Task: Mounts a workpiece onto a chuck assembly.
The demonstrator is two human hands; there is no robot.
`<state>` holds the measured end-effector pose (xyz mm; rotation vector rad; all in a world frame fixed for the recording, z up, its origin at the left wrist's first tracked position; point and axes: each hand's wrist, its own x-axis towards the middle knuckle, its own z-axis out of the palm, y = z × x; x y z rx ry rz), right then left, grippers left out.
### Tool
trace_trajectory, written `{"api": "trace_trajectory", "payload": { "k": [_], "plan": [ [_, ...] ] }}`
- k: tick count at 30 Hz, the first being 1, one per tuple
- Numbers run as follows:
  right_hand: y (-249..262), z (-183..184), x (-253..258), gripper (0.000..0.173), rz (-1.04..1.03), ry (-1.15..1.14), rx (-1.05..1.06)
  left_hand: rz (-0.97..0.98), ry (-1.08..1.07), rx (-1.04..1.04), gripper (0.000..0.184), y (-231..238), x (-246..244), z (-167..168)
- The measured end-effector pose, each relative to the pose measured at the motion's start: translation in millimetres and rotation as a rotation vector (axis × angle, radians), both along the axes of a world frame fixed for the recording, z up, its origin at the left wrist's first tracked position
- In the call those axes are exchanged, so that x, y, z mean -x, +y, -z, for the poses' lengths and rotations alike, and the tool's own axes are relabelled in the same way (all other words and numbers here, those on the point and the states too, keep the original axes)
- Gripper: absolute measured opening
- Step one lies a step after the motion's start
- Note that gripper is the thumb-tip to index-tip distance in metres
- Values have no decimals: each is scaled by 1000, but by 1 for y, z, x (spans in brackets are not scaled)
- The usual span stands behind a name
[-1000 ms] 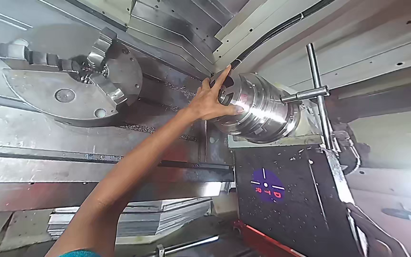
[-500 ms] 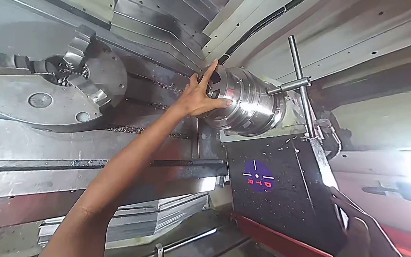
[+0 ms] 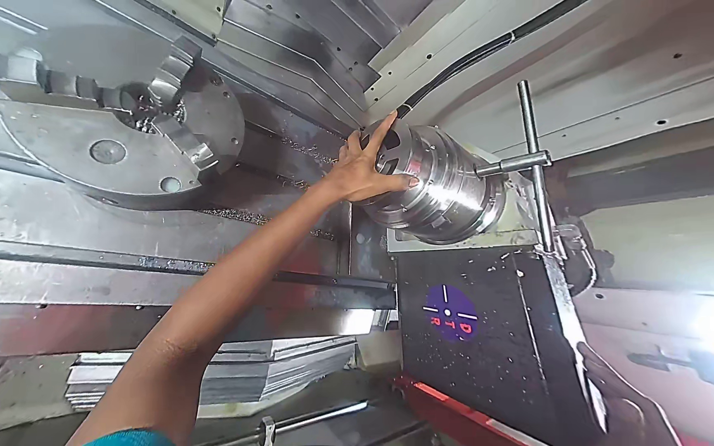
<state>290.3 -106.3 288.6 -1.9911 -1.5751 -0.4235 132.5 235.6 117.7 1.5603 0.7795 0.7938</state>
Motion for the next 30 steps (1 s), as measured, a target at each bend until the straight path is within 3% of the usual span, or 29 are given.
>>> {"api": "trace_trajectory", "payload": {
  "k": [7,11,17,19,23,30],
  "plan": [
    [1,2,-8,60,-101,36,2,-101,-157,-66,120,-4,-16,16],
    [-2,6,-12,58,-4,96,-18,-162,-203,-107,117,-6,-23,20],
    [-71,39,-124,45,-93,1,6,-212,-219,-111,116,-6,-29,26],
    [-65,35,-114,47,-53,0,21,-217,-219,-100,117,-7,-29,26],
    [-5,15,-24,63,113,87,-30,-206,-234,-90,118,-7,-28,25],
    [-3,15,-25,62,37,20,-14,-198,-227,-71,117,-8,-27,23]
  ]
}}
